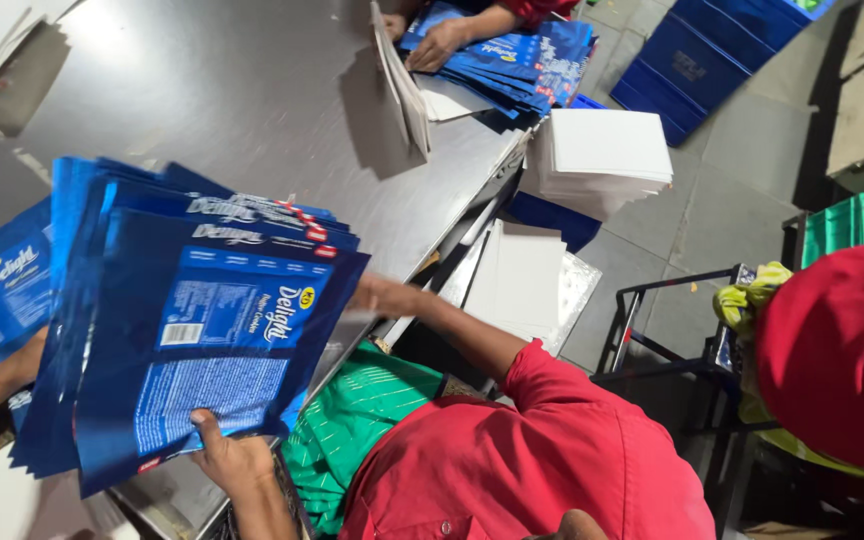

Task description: The person inserts white rectangular pads into blue foil pouches at a metal table. They pick up a pad, place it inside an open pouch, and set the filled pouch aside. Coworkers perform the same task nearby.

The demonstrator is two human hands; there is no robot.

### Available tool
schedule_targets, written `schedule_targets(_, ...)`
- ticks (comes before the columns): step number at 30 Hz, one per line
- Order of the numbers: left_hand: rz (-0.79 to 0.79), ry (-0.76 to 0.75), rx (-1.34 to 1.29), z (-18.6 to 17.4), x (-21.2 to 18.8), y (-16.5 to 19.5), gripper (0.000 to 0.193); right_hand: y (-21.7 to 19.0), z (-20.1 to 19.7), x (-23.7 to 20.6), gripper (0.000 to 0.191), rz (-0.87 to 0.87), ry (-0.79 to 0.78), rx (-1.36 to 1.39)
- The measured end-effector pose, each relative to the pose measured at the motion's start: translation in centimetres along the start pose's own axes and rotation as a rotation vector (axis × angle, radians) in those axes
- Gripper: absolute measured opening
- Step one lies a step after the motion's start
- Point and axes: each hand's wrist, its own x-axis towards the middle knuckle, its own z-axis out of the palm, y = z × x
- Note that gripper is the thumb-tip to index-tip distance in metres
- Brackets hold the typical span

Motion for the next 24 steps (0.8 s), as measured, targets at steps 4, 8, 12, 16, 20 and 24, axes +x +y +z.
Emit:
schedule_targets(4,-0.103,0.075,0.074,1.1,-0.6,-0.5,0.067,3.3,6.3,-0.4,0.083,0.028,0.109,0.119)
schedule_targets(8,-0.187,0.05,0.296,1.9,-1.1,-0.8,0.058,1.7,8.5,0.5,0.077,0.01,0.497,0.309)
schedule_targets(12,-0.256,-0.193,0.748,2.5,-1.7,-0.9,0.042,-2.2,3.7,0.0,0.074,-0.01,0.607,0.246)
schedule_targets(16,0.106,-0.52,1.11,3.0,-2.1,-0.7,0.035,-6.9,-5.5,0.4,0.044,-0.186,0.925,0.438)
schedule_targets(20,0.318,-0.621,1.32,3.3,-2.3,-0.5,0.028,-13.8,-14.8,0.9,0.024,-0.475,1.15,0.575)
schedule_targets(24,0.371,-0.619,1.357,3.6,-2.3,-0.2,0.025,-20.0,-19.5,1.4,0.021,-0.544,1.32,0.69)
